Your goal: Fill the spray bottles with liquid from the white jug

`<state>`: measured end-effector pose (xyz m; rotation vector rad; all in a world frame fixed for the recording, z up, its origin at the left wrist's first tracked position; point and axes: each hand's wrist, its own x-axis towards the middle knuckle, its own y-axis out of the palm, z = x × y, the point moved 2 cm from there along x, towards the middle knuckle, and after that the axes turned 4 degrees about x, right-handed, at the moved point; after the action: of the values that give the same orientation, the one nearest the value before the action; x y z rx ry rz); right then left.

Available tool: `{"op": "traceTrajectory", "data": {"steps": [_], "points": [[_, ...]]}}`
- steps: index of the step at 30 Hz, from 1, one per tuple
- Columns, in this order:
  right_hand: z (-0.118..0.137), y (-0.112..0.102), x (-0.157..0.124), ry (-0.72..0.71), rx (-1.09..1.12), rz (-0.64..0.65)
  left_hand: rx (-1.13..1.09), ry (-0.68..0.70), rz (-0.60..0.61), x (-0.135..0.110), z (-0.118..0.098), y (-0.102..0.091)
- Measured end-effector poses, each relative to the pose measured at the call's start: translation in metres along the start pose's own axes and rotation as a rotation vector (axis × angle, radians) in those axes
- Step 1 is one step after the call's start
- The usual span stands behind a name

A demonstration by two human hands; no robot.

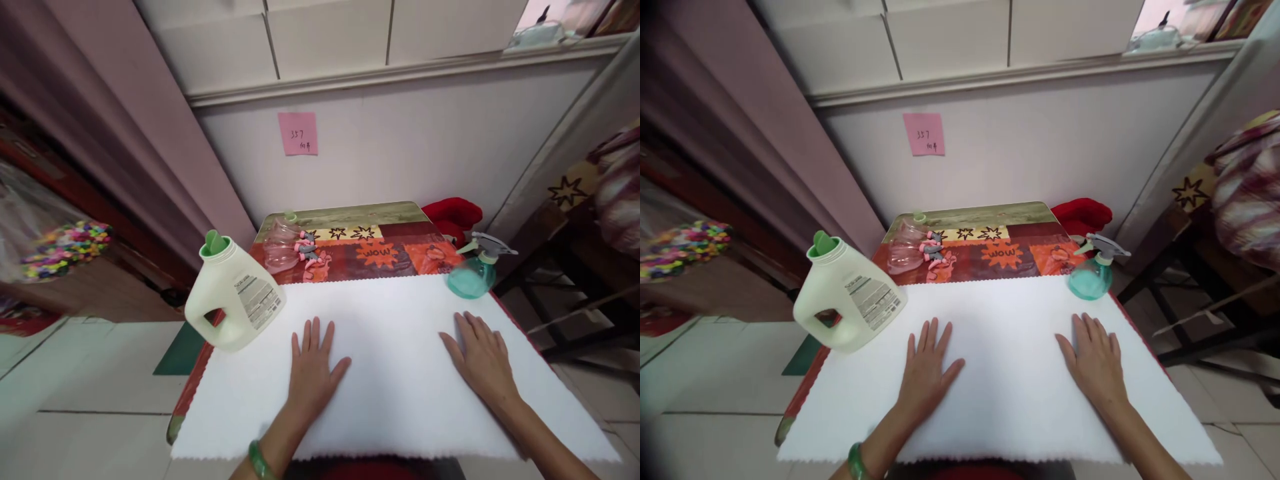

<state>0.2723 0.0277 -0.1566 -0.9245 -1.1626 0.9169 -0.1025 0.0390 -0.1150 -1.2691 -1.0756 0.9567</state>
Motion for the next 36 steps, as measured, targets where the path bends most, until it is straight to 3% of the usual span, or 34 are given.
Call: {"op": "traceTrajectory", "data": {"steps": [18, 26, 36], "points": [[0.0, 0.0, -0.004, 0.002, 0.022, -0.01, -0.065, -0.019, 0.013, -0.009, 0.0, -0.006], [-0.009, 0.008, -0.004, 0.015, 0.025, 0.001, -0.223, 0.134, -0.031, -0.017, 0.004, -0.004], [-0.013, 0.01, -0.002, 0.038, 0.0, 0.04, -0.239, 0.145, -0.002, -0.016, 0.005, 0.0]]}}
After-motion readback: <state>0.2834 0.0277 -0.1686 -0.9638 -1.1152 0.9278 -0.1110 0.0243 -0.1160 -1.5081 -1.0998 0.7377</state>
